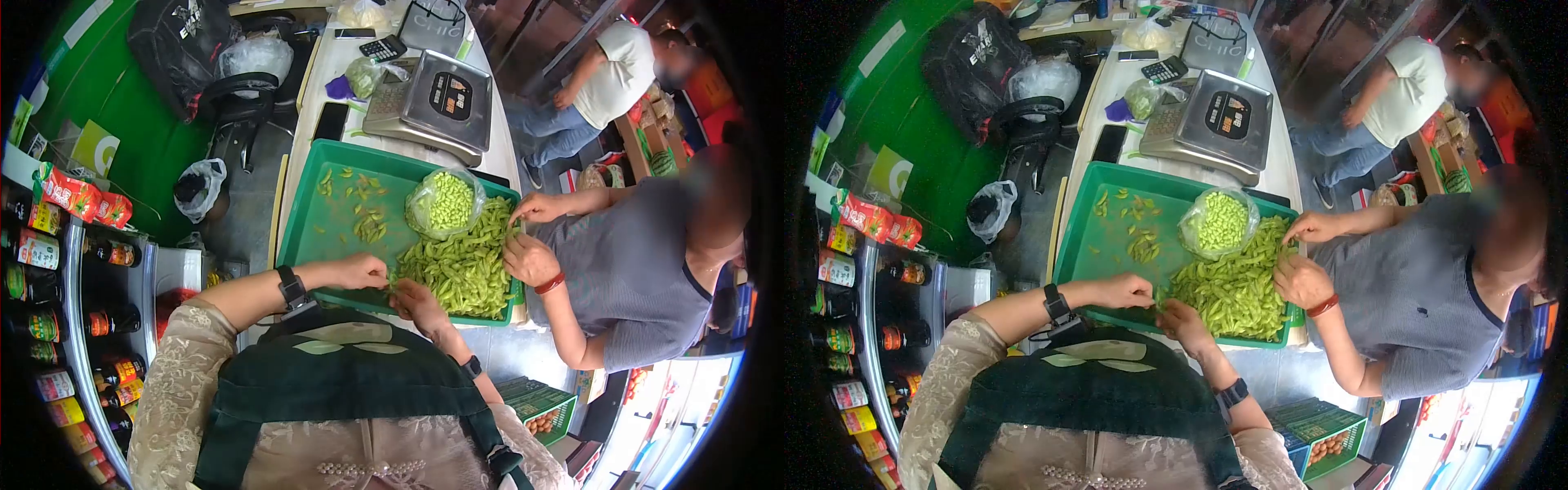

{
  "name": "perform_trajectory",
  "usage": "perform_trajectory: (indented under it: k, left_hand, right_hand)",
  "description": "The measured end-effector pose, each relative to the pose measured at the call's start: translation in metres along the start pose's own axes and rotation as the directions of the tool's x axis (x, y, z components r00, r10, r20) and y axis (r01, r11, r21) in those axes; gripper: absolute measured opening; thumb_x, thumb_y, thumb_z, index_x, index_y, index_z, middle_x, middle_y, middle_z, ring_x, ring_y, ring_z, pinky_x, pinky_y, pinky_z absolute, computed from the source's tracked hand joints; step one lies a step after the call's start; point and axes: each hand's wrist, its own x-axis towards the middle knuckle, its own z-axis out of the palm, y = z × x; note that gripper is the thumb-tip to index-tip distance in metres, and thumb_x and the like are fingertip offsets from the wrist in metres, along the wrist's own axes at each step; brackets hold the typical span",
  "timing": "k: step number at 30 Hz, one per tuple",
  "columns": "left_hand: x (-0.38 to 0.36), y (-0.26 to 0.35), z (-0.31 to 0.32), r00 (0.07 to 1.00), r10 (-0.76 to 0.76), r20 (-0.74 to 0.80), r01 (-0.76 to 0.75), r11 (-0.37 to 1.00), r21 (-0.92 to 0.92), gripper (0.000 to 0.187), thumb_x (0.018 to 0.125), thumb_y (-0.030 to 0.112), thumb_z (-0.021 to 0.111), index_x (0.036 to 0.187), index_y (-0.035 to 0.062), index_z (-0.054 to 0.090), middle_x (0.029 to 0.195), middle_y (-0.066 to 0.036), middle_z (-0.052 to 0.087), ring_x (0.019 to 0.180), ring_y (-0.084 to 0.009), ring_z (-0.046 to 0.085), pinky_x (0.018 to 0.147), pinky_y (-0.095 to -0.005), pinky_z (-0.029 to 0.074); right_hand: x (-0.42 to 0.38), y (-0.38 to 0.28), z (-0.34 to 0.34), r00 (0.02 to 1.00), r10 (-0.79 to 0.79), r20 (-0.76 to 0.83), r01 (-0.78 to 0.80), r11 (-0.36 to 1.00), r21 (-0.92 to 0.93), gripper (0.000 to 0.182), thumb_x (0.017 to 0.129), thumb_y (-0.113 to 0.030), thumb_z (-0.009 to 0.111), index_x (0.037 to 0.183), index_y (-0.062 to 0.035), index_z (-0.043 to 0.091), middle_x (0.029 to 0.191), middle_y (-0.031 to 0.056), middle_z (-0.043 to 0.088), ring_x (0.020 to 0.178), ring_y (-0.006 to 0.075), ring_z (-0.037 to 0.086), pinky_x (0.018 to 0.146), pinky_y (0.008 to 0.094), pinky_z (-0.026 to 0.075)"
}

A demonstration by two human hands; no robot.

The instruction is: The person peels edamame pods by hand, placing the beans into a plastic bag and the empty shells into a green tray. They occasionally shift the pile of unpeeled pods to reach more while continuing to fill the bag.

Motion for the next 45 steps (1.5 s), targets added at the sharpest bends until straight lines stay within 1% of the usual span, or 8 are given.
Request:
perform_trajectory:
  k: [11,20,23,26,28,32,36,45]
  left_hand:
    - [0.051,-0.088,-0.045,0.664,0.105,-0.741,0.339,0.841,0.422,0.014,0.082,0.011,0.063,0.089,0.0013,0.057,0.089,-0.020,0.060,0.081,-0.0397,0.059,0.071,-0.0474,0.048]
    - [0.058,-0.122,-0.040,0.700,0.075,-0.710,0.327,0.850,0.412,0.009,0.078,0.011,0.061,0.084,0.0037,0.061,0.078,-0.017,0.062,0.076,-0.0392,0.060,0.066,-0.0481,0.048]
    - [0.050,-0.119,-0.042,0.642,0.060,-0.764,0.337,0.873,0.352,0.010,0.076,0.011,0.061,0.082,0.0033,0.061,0.071,-0.015,0.062,0.070,-0.0372,0.061,0.062,-0.0461,0.047]
    - [0.027,-0.111,-0.046,0.617,-0.001,-0.787,0.214,0.962,0.167,0.012,0.073,0.013,0.060,0.076,0.0020,0.061,0.074,-0.018,0.062,0.067,-0.0330,0.059,0.060,-0.0437,0.046]
    - [0.014,-0.083,-0.041,0.732,-0.257,-0.631,-0.004,0.925,-0.381,0.009,0.085,0.010,0.056,0.080,0.0043,0.061,0.068,-0.004,0.059,0.060,-0.0144,0.055,0.051,-0.0294,0.042]
    - [-0.013,-0.073,-0.028,0.886,-0.394,-0.244,0.049,0.602,-0.797,0.006,0.089,0.008,0.056,0.085,0.0097,0.059,0.070,-0.001,0.057,0.057,-0.0119,0.053,0.048,-0.0229,0.041]
    - [-0.025,-0.037,0.002,0.910,-0.392,-0.138,0.045,0.422,-0.906,0.004,0.089,0.003,0.054,0.090,0.0069,0.055,0.082,-0.005,0.059,0.070,-0.0161,0.058,0.059,-0.0298,0.046]
    - [-0.012,-0.004,0.008,0.902,-0.374,-0.216,0.014,0.526,-0.850,0.005,0.090,0.002,0.056,0.087,0.0066,0.056,0.080,-0.004,0.059,0.068,-0.0139,0.057,0.057,-0.0275,0.045]
  right_hand:
    - [-0.002,0.005,-0.004,0.951,-0.279,-0.131,0.201,0.884,-0.423,0.022,0.096,-0.016,0.051,0.114,-0.0038,0.058,0.061,-0.0039,0.043,0.053,0.0046,0.036,0.047,0.0232,0.031]
    - [0.002,0.004,0.008,0.976,-0.169,-0.139,0.107,0.922,-0.372,0.020,0.096,-0.018,0.054,0.106,-0.0029,0.063,0.061,-0.0064,0.041,0.053,0.0032,0.035,0.047,0.0220,0.029]
    - [0.002,-0.012,0.013,0.961,-0.244,-0.132,0.129,0.814,-0.567,0.027,0.093,-0.023,0.056,0.101,0.0023,0.063,0.079,0.0157,0.064,0.072,0.0212,0.059,0.069,0.0349,0.047]
    - [0.006,-0.003,0.010,0.946,-0.310,-0.092,0.188,0.759,-0.624,0.028,0.093,-0.021,0.056,0.109,0.0002,0.064,0.093,0.0194,0.067,0.086,0.0224,0.064,0.077,0.0329,0.050]
    - [0.035,0.049,-0.007,0.792,-0.611,-0.003,0.546,0.711,-0.443,0.021,0.092,-0.018,0.055,0.100,-0.0027,0.066,0.086,0.0153,0.067,0.073,0.0246,0.062,0.071,0.0371,0.050]
    - [0.052,0.022,0.018,0.832,-0.552,-0.053,0.337,0.579,-0.742,0.035,0.092,-0.032,0.054,0.099,0.0005,0.063,0.085,0.0248,0.062,0.080,0.0416,0.060,0.073,0.0464,0.048]
    - [0.036,-0.006,0.037,0.844,-0.533,-0.066,0.319,0.598,-0.735,0.037,0.091,-0.037,0.054,0.085,-0.0007,0.057,0.077,0.0232,0.061,0.076,0.0418,0.060,0.067,0.0494,0.046]
    - [0.018,-0.007,0.032,0.773,-0.626,-0.103,0.358,0.564,-0.744,0.033,0.094,-0.033,0.050,0.084,-0.0024,0.058,0.069,0.0209,0.060,0.069,0.0410,0.061,0.062,0.0488,0.047]
